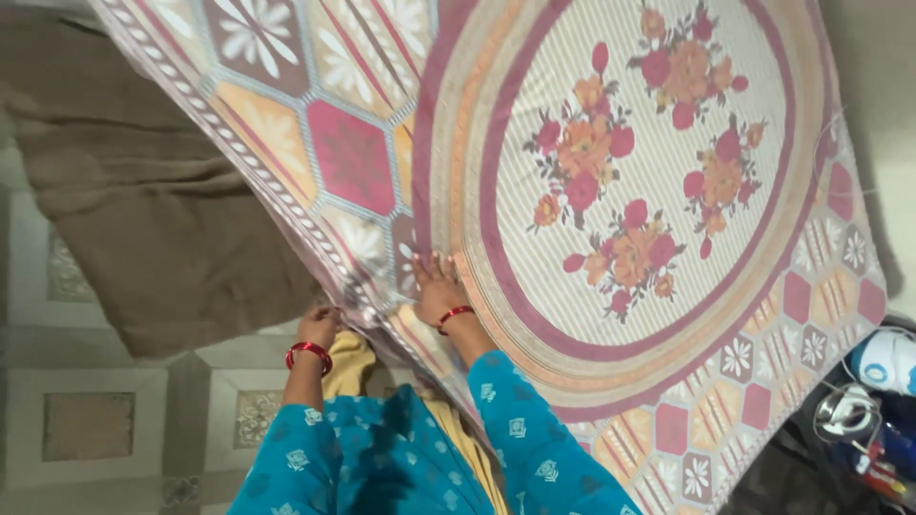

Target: Spreading and tucking in a bedsheet on a bed.

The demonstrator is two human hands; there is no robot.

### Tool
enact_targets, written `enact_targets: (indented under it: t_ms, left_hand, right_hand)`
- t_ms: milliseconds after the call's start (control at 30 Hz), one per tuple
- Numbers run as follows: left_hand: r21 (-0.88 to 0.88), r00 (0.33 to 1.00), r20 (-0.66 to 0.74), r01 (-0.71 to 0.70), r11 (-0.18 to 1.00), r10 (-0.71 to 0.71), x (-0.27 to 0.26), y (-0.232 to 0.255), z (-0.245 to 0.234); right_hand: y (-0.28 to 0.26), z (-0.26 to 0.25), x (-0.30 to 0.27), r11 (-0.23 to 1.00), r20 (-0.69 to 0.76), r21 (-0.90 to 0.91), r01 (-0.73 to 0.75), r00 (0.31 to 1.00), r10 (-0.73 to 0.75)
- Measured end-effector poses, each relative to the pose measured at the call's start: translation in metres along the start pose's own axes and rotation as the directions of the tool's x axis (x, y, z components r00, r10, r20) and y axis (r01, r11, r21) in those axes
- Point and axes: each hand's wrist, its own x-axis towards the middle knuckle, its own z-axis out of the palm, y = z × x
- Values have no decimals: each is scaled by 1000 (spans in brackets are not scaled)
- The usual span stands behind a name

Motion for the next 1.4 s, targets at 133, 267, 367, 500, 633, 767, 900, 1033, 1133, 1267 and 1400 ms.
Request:
enact_targets:
  t_ms: [133,267,367,500,633,767,900,1033,1133,1267,1400]
  left_hand:
    - [-202,998,58,17,979,-5,7,66,-40]
    - [-373,997,68,-18,928,46,52,90,-75]
    - [-266,1000,15,-2,964,7,60,130,-116]
    - [-376,1000,7,10,927,-7,103,158,-155]
    - [-293,999,-13,43,955,-49,125,214,-201]
    - [-199,994,-56,80,977,-92,163,275,-238]
    - [-187,996,-88,-40,982,24,227,308,-259]
    - [-77,949,-263,-199,977,173,249,373,-278]
    - [103,903,-380,-175,979,201,265,417,-290]
    - [139,882,-421,-167,976,210,312,451,-305]
    - [223,855,-418,-231,947,307,397,459,-323]
  right_hand:
    - [32,46,43,979,5,-145,142,990,-143]
    - [37,38,59,958,100,-226,177,982,-158]
    - [38,34,62,966,164,-200,164,978,-132]
    - [41,29,66,956,210,-201,212,963,-169]
    - [41,12,63,962,232,-141,235,952,-199]
    - [11,-42,95,974,355,-83,212,919,-170]
    - [-99,-167,130,983,133,179,32,990,-56]
    - [-188,-236,214,875,-348,220,431,873,-343]
    - [-234,-253,280,871,-425,102,480,813,-398]
    - [-295,-328,284,976,-55,132,176,984,-170]
    - [-284,-273,329,990,22,-8,139,990,-139]
